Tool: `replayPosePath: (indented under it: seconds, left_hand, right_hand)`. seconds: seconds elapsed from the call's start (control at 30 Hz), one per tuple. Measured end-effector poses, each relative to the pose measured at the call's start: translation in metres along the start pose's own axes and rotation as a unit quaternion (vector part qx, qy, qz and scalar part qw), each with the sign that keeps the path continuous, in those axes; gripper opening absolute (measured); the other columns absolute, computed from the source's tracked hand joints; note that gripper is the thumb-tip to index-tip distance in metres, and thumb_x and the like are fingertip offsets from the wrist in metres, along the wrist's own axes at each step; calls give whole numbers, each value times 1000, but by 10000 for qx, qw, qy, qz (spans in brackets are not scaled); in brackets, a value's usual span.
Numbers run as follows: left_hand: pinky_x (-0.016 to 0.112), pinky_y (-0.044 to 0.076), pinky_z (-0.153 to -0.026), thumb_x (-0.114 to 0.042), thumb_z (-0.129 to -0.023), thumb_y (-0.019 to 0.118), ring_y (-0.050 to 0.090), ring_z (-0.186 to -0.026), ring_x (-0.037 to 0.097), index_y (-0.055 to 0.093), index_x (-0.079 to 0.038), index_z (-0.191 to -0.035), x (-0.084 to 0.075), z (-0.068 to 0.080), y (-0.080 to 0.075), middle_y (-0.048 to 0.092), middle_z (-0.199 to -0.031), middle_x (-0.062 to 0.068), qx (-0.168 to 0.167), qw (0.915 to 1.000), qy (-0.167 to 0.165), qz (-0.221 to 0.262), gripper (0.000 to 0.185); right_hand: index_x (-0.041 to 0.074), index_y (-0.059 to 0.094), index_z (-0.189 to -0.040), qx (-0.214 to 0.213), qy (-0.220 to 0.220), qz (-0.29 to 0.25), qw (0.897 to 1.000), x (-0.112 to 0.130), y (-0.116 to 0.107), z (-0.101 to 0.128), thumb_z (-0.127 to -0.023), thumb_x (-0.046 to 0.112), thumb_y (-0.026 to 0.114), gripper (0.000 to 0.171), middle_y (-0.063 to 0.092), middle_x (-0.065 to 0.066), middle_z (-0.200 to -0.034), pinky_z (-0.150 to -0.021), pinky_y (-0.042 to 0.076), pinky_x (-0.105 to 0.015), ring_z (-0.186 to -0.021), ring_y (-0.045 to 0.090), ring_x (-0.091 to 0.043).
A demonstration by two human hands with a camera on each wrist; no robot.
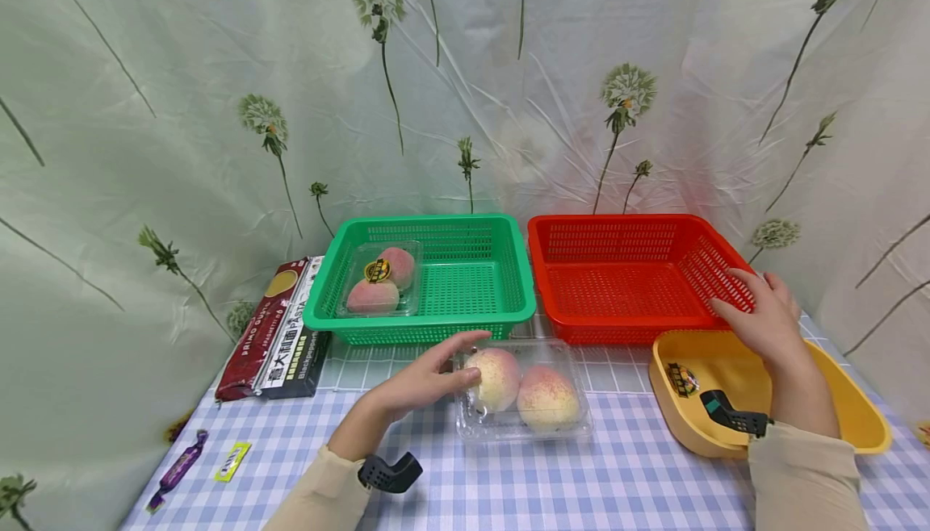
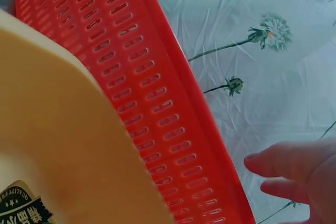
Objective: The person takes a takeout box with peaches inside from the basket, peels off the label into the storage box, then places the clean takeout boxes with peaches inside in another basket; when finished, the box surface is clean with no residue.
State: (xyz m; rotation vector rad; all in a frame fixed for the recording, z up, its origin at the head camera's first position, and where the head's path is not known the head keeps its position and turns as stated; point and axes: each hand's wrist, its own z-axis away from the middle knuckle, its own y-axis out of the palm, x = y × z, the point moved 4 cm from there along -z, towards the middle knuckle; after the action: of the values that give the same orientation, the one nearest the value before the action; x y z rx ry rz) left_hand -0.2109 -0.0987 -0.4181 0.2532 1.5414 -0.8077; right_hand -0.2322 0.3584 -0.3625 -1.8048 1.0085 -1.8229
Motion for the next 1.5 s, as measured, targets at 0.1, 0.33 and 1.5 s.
replayPosePath:
  seconds: [0.1, 0.33, 1.5]
  left_hand:
    - [37, 48, -88, -31, -99, 62, 51, -117, 25, 41, -25, -151, 1, -1, 0, 41, -151, 8, -109, 9996, -120, 216, 57]
    - [31, 50, -71, -30, -99, 61, 54, -82, 15, 48, -22, -143, 7, -3, 2, 46, -144, 10, -154, 9959, -384, 799, 47]
    - [33, 57, -71, -31, -102, 48, 63, -105, 14, 55, -22, -144, -40, -8, 15, 55, -146, 5, 1, 9820, -280, 1870, 43]
  right_hand:
    - [-3, 18, -156, -21, 71, 19, 10000, -1, -2, 0, -100, 31, 50, 73, -14, -37, -159, -106, 13, -82, -143, -9, -61]
    - [-4, 9, -157, 49, 201, -27, 9998, -10, -6, 1, -100, 34, 50, 80, -16, -39, -158, -105, 15, -82, -142, -8, -63]
    - [-11, 4, -155, 388, 403, -527, 9970, -33, -3, 0, -101, 43, 46, 87, -5, -41, -155, -98, 33, -63, -130, 16, -59]
